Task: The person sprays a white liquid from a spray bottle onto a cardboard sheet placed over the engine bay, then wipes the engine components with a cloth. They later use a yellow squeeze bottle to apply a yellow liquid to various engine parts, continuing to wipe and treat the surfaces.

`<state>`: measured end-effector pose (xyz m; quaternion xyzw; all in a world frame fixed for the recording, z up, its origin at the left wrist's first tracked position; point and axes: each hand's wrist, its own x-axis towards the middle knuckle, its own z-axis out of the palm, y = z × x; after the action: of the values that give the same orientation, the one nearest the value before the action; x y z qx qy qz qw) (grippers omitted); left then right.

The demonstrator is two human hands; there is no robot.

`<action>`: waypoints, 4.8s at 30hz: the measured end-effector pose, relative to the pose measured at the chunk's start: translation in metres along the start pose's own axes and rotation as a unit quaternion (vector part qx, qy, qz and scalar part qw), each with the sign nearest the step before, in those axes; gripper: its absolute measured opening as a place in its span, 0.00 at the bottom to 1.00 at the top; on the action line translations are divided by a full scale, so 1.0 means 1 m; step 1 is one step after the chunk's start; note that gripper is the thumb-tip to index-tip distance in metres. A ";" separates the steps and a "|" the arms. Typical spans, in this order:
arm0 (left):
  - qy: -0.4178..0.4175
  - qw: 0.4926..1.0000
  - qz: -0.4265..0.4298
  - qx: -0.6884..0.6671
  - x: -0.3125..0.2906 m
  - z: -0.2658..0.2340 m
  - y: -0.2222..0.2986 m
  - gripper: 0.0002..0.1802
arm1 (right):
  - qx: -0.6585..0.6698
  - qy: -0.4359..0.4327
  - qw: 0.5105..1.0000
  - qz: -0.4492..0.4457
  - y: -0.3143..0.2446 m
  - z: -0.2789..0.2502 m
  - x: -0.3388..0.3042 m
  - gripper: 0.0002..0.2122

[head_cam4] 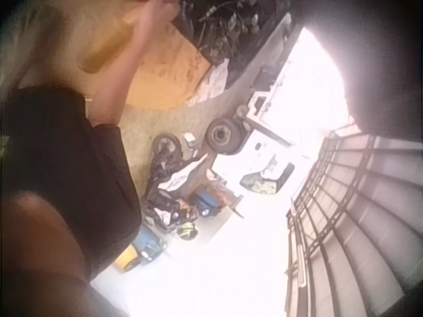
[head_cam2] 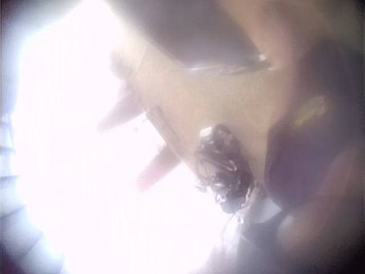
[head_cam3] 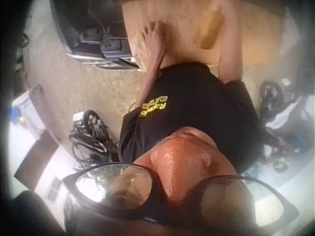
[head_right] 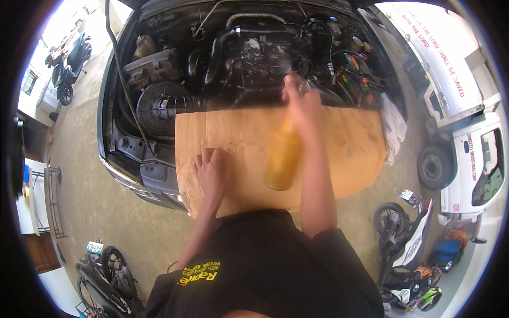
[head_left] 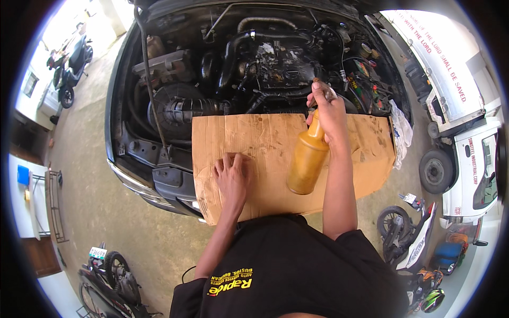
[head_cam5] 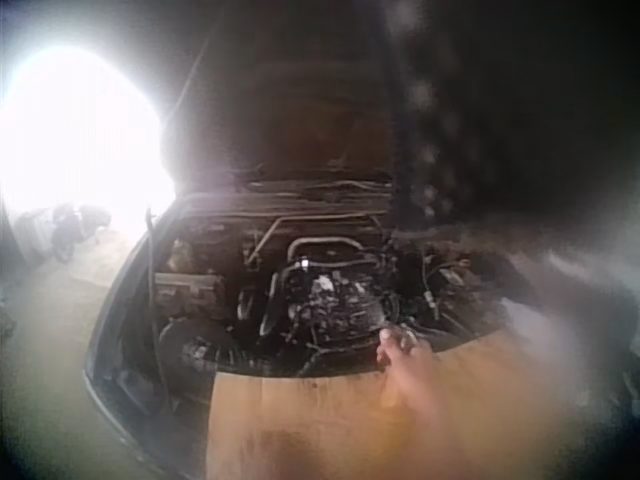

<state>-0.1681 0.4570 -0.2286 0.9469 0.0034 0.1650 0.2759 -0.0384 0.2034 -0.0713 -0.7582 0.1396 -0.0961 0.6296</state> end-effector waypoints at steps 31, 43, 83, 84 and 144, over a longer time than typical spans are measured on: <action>0.054 0.998 0.000 -0.021 0.007 0.025 -0.008 0.07 | -0.077 0.068 0.989 -0.104 -0.007 -0.050 0.089 0.22; 0.047 0.999 -0.005 -0.001 0.007 0.028 -0.012 0.07 | -0.051 0.097 0.992 -0.061 0.002 -0.068 0.098 0.22; 0.050 0.998 0.000 -0.033 0.007 0.019 -0.010 0.06 | -0.123 -0.087 0.980 -0.133 -0.013 -0.016 0.063 0.30; 0.053 0.998 0.004 -0.040 0.007 0.019 -0.010 0.06 | -0.122 -0.092 0.980 -0.127 -0.013 -0.016 0.063 0.30; 0.064 0.996 0.008 -0.055 0.007 0.019 -0.011 0.06 | -0.093 -0.021 0.995 -0.011 -0.011 -0.033 0.009 0.27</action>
<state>-0.1545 0.4573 -0.2476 0.9177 0.0044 0.2271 0.3259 -0.0392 0.1715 -0.0544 -0.8168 0.1266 -0.0733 0.5580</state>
